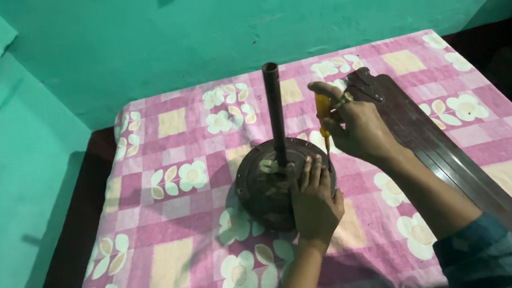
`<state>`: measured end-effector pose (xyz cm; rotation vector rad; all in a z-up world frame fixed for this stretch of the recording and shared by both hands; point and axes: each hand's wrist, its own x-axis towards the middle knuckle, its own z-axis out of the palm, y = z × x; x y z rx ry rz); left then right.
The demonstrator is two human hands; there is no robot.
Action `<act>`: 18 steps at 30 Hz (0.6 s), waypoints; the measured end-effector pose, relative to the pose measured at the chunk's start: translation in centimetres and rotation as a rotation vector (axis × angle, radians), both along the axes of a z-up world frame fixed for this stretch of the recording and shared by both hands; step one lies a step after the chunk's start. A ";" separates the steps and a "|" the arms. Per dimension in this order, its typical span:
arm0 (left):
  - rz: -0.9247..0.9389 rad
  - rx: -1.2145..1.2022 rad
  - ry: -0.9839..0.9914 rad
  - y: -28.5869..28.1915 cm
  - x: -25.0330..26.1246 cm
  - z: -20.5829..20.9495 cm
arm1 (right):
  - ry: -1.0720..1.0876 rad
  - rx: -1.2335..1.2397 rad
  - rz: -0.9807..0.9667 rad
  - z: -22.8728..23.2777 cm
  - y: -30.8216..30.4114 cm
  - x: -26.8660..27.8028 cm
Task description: The person attaches ceiling fan blades to the fan motor housing using a screwdriver. They position each blade, insert screws, and tighten them to secure the blades to the central hub.
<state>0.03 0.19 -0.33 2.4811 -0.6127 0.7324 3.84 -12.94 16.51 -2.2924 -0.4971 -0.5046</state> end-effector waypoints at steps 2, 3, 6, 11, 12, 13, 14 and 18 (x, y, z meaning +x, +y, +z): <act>0.025 0.031 -0.003 -0.1 0.1 -0.1 | -0.030 0.011 -0.017 -0.6 0.0 0.0; 0.036 0.043 -0.008 -0.2 0.1 0.1 | -0.013 -0.001 -0.059 -1.0 0.1 -0.1; 0.050 0.093 0.020 0.1 0.2 0.8 | 0.032 0.157 -0.006 -1.7 -1.2 0.7; 0.076 0.227 0.087 0.1 0.5 1.5 | -0.201 0.547 -0.161 -5.6 -6.7 -1.7; 0.082 0.230 0.103 0.0 0.3 1.4 | -0.374 0.570 -0.274 -6.9 -7.4 -3.0; 0.061 0.211 0.108 0.1 0.2 1.1 | -0.406 0.415 -0.382 -8.1 -7.9 -4.0; 0.043 0.196 0.112 0.4 0.2 0.9 | -0.434 0.262 -0.487 -9.3 -8.0 -4.8; -0.007 0.118 0.089 0.8 0.3 0.0 | -0.187 0.163 -0.549 -12.7 -6.9 -7.9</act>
